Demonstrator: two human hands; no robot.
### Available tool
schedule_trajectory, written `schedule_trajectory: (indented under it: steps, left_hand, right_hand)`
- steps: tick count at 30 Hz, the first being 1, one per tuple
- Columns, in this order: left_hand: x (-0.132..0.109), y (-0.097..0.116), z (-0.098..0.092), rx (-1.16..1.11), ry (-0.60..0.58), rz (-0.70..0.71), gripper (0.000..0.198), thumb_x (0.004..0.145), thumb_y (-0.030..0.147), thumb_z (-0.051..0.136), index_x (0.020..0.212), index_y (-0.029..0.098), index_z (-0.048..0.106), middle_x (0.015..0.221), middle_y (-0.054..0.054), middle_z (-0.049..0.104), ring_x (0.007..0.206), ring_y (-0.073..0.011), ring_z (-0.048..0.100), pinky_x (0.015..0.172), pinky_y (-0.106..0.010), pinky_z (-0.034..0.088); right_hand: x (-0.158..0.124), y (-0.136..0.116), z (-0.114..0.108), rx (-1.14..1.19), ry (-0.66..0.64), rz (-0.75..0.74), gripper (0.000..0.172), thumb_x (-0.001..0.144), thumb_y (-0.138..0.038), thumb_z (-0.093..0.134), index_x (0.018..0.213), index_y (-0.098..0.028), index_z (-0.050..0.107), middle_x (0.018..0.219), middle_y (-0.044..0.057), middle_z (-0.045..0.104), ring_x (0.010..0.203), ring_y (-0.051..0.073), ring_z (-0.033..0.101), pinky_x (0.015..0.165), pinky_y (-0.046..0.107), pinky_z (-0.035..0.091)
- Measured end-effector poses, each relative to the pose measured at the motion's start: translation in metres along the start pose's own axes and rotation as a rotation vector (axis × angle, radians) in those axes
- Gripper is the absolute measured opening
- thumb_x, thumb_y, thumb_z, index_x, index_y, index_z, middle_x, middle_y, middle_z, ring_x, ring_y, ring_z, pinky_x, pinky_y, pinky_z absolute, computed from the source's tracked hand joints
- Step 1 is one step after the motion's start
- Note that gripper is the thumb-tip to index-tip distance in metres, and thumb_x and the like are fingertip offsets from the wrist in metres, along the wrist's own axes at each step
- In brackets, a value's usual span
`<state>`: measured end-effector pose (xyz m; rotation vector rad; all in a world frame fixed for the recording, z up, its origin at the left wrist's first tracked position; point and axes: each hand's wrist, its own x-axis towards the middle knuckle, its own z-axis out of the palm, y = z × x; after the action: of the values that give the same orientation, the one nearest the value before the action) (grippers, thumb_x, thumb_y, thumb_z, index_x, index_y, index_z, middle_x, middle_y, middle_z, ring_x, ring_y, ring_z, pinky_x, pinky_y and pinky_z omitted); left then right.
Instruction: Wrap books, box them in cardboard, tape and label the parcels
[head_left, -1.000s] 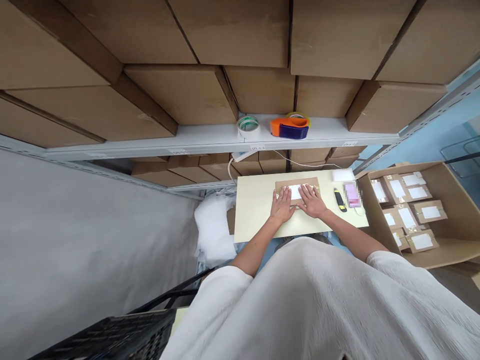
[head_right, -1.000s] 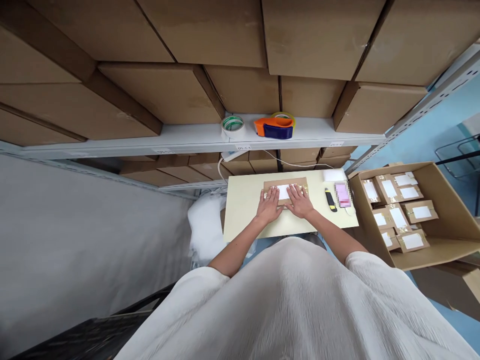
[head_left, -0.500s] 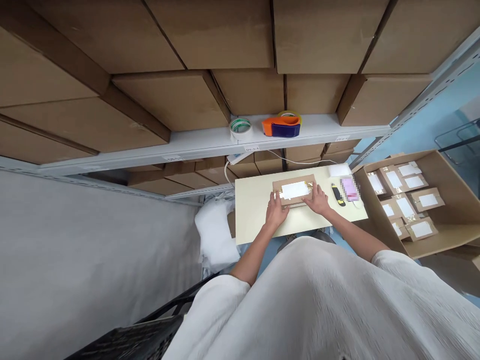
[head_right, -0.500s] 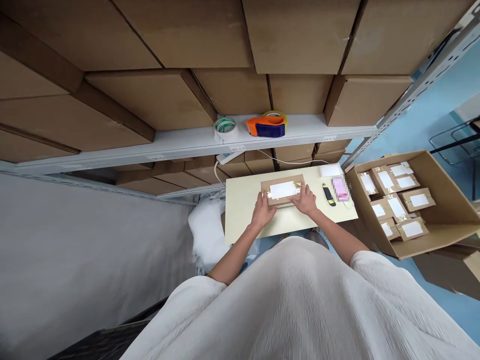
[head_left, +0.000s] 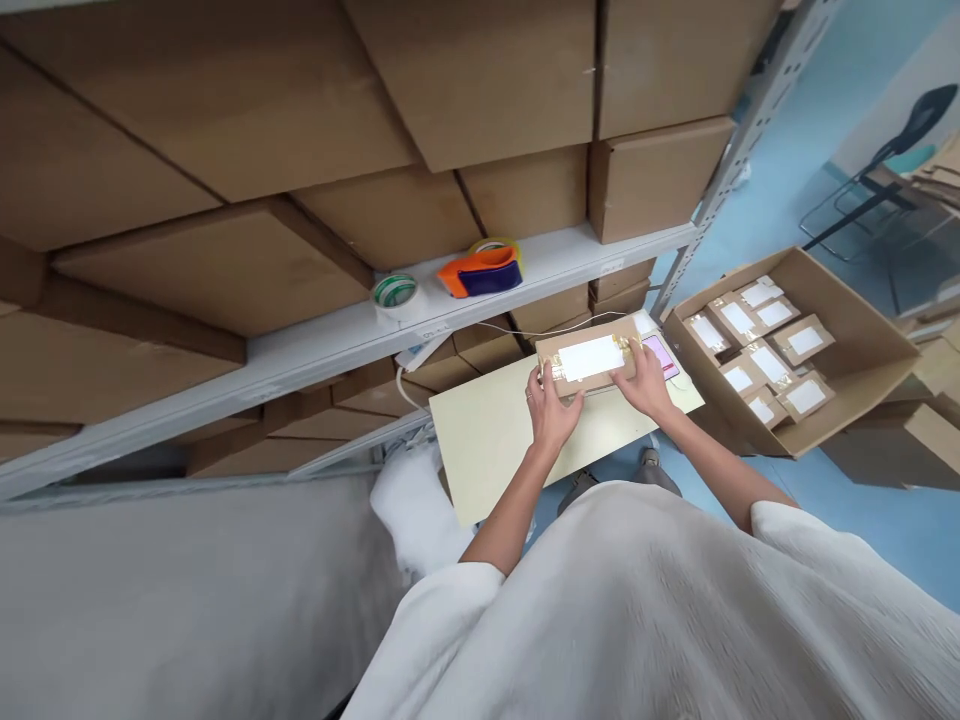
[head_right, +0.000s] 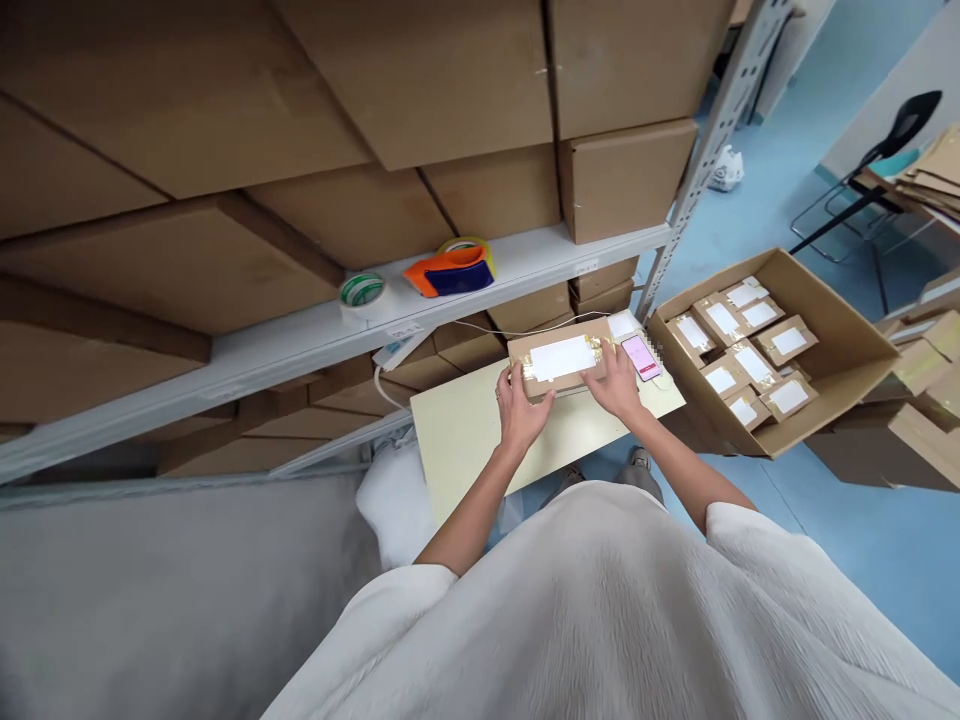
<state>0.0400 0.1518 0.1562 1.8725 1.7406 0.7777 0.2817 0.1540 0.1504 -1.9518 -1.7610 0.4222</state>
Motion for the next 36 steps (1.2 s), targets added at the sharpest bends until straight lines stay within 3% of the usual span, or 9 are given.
schedule_trajectory:
  steps: [5,10,17,22,29,36]
  left_hand:
    - [0.024,0.064,0.031,-0.066,-0.045,0.152,0.098,0.093,0.045,0.077,0.173,0.027,0.024,0.169,-0.021,0.035,0.160,-0.0406,0.036,0.131,-0.059,0.036]
    - [0.037,0.133,0.077,-0.105,-0.144,0.263,0.097,0.094,0.049,0.077,0.173,0.029,0.024,0.172,-0.020,0.033,0.160,-0.0415,0.034,0.131,-0.061,0.035]
    - [0.041,0.228,0.167,-0.110,-0.238,0.361,0.091,0.095,0.051,0.075,0.171,0.027,0.030,0.173,-0.020,0.032,0.162,-0.0424,0.032,0.132,-0.062,0.033]
    - [0.039,0.286,0.239,-0.141,-0.339,0.377,0.087,0.099,0.050,0.068,0.172,0.024,0.029,0.175,-0.019,0.032,0.165,-0.0404,0.030,0.134,-0.060,0.032]
    - [0.029,0.329,0.316,-0.217,-0.570,0.368,0.072,0.108,0.039,0.050,0.173,0.021,0.025,0.176,-0.015,0.039,0.166,-0.0294,0.034,0.137,-0.048,0.032]
    - [0.024,0.337,0.364,-0.164,-0.765,0.314,0.077,0.102,0.036,0.057,0.170,0.018,0.029,0.171,-0.019,0.044,0.160,-0.0324,0.043,0.132,-0.046,0.040]
  right_hand:
    - [-0.008,0.040,-0.065,-0.038,0.127,0.093,0.090,0.104,-0.066,0.047,0.178,-0.027,0.013,0.171,0.021,0.037,0.153,0.047,0.038,0.123,0.069,0.037]
    - [-0.023,0.097,-0.119,-0.046,0.239,0.188,0.087,0.106,-0.067,0.044,0.178,-0.029,0.014,0.171,0.019,0.036,0.155,0.043,0.038,0.125,0.067,0.038]
    - [-0.037,0.207,-0.176,-0.001,0.297,0.305,0.087,0.105,-0.068,0.044,0.177,-0.027,0.017,0.171,0.019,0.038,0.157,0.042,0.037,0.128,0.068,0.034]
    - [-0.044,0.296,-0.216,0.032,0.257,0.378,0.089,0.104,-0.070,0.046,0.175,-0.024,0.022,0.171,0.020,0.040,0.159,0.041,0.036,0.129,0.065,0.034]
    - [-0.059,0.393,-0.249,0.101,0.169,0.492,0.100,0.095,-0.065,0.061,0.175,-0.019,0.022,0.173,0.021,0.040,0.159,0.044,0.037,0.129,0.065,0.034]
    - [-0.079,0.431,-0.262,0.042,0.099,0.643,0.107,0.089,-0.053,0.068,0.177,-0.017,0.019,0.173,0.020,0.042,0.157,0.044,0.043,0.126,0.062,0.043]
